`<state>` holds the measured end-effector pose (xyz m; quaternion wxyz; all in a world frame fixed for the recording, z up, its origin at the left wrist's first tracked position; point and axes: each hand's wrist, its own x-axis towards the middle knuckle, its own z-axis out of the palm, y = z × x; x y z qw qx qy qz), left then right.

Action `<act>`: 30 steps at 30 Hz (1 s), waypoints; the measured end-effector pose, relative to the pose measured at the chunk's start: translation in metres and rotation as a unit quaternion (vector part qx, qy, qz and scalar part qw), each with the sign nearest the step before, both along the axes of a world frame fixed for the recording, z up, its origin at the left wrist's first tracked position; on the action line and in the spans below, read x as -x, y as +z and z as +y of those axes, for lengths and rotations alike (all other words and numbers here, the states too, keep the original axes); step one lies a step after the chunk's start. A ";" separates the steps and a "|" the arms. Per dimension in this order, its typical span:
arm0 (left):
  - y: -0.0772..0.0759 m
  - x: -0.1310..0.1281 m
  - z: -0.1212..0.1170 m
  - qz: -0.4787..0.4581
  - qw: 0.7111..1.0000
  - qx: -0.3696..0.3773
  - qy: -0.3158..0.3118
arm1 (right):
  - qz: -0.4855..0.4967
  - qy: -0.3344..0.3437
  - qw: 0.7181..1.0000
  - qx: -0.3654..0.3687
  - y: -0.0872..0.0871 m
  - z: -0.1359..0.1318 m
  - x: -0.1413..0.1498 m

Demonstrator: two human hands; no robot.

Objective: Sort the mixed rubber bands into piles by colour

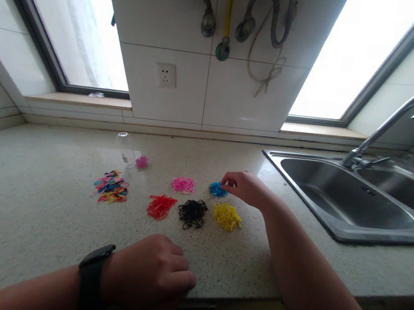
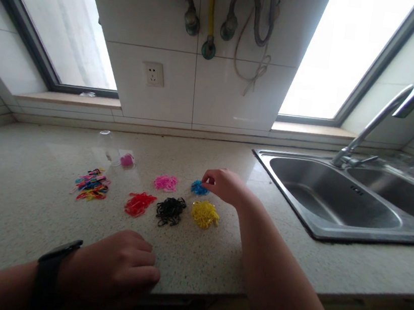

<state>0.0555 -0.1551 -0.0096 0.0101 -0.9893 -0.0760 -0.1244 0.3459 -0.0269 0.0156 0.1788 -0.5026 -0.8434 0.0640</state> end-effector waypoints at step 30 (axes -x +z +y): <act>0.001 0.000 -0.001 -0.015 1.000 0.002 -0.002 | -0.058 -0.073 0.996 -0.013 -0.015 0.006 0.011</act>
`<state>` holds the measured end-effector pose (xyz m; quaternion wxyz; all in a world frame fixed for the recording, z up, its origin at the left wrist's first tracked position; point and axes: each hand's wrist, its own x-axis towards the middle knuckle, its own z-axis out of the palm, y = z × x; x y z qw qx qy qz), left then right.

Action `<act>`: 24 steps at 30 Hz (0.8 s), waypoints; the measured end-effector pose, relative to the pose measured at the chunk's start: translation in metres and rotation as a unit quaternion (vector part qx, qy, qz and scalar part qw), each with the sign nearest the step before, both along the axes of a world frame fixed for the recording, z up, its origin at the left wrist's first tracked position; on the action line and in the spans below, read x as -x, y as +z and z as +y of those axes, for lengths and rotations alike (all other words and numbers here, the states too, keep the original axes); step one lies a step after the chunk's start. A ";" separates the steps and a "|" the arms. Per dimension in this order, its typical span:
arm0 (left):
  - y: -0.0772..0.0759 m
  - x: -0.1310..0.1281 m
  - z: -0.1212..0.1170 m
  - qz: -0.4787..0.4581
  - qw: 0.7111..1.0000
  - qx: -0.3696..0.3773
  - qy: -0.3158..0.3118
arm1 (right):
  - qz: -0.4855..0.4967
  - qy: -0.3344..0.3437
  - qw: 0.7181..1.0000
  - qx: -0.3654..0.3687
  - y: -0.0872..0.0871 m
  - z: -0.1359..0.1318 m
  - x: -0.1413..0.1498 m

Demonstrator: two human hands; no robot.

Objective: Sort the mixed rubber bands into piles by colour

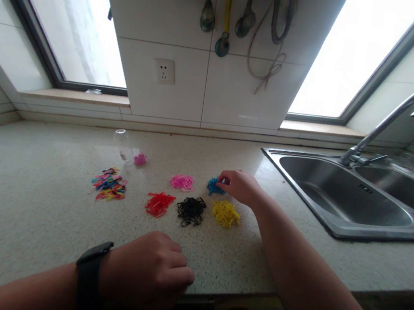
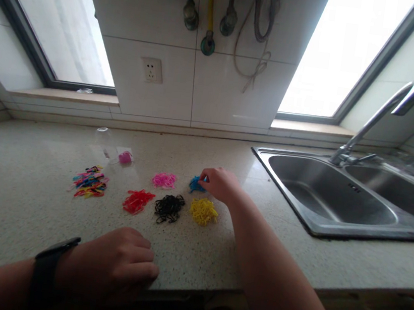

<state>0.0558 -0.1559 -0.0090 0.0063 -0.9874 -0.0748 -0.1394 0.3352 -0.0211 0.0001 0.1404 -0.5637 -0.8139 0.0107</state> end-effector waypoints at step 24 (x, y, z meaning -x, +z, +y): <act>0.003 -0.001 -0.001 0.011 1.000 0.004 0.002 | 0.067 0.201 0.977 -0.013 0.006 -0.005 -0.003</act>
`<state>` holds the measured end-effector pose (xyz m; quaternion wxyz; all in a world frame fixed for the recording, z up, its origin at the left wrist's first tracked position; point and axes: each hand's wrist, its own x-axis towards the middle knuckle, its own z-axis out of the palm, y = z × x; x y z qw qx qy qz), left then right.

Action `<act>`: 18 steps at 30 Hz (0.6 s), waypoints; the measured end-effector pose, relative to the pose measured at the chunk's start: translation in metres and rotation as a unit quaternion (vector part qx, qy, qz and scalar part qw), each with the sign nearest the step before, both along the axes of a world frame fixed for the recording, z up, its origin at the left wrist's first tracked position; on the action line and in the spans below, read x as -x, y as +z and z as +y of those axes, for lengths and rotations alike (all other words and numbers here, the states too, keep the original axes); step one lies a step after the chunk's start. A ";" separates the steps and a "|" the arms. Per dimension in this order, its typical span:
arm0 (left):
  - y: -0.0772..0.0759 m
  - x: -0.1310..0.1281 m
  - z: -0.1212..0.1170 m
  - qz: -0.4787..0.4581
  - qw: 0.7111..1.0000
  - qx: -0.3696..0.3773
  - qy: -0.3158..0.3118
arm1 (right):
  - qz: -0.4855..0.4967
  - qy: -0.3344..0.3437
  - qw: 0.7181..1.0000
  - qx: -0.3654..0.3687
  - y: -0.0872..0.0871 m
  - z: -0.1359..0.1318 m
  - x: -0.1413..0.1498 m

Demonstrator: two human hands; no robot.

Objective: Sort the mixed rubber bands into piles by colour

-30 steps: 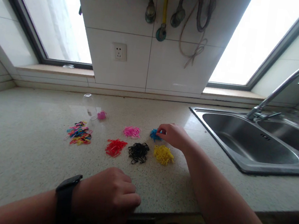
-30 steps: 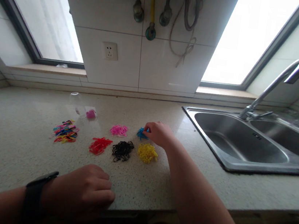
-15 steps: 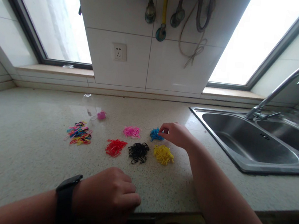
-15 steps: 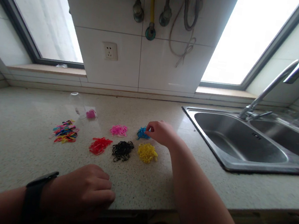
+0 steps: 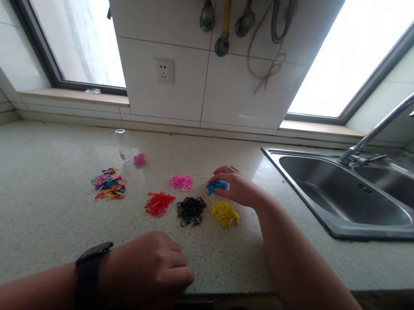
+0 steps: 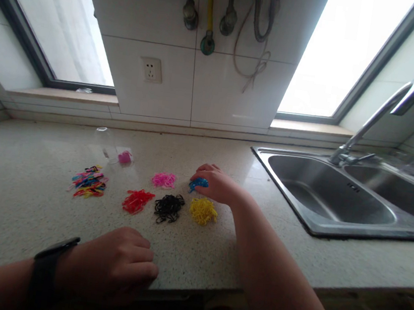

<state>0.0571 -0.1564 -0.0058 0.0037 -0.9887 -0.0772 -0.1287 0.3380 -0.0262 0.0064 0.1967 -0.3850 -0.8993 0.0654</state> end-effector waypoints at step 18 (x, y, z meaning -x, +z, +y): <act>0.001 0.001 0.000 0.003 1.000 0.001 -0.002 | 0.165 -0.112 0.980 0.009 0.000 0.010 -0.007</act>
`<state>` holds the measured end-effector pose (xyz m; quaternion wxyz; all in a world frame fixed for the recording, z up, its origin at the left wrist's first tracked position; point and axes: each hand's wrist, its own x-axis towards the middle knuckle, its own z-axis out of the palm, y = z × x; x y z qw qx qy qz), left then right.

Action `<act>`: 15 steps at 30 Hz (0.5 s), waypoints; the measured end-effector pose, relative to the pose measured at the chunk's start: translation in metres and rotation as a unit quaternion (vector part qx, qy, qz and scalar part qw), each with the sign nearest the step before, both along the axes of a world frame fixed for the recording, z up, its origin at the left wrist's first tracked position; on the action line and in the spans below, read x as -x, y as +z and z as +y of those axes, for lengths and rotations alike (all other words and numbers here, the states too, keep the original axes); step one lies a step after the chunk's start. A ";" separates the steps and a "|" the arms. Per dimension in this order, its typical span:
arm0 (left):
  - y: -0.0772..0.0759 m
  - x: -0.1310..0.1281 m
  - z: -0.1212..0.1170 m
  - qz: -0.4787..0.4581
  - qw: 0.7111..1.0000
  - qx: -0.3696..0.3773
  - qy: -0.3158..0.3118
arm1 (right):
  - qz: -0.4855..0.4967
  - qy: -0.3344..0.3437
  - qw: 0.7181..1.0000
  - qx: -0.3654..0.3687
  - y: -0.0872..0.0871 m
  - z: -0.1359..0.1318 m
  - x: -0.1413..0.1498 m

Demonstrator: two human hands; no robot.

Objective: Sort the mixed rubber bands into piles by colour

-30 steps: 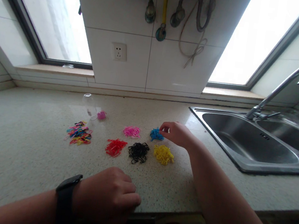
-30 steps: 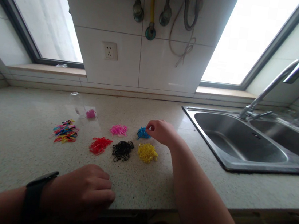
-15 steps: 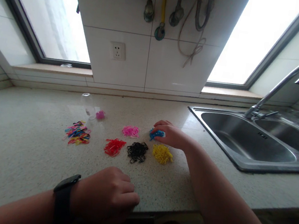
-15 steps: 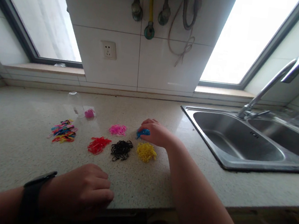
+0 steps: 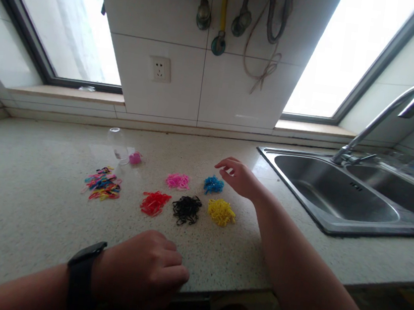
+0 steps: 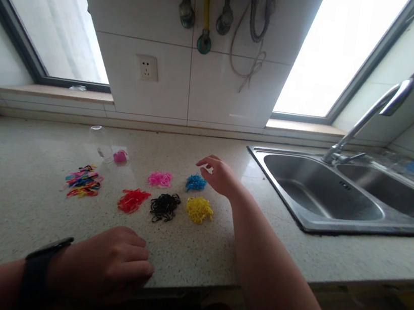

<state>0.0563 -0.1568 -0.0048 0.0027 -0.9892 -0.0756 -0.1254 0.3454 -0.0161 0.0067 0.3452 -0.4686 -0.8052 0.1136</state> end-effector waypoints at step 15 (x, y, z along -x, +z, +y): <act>-0.004 0.000 0.001 -0.023 1.000 0.005 -0.002 | 0.200 -0.072 0.962 0.170 -0.038 0.047 -0.019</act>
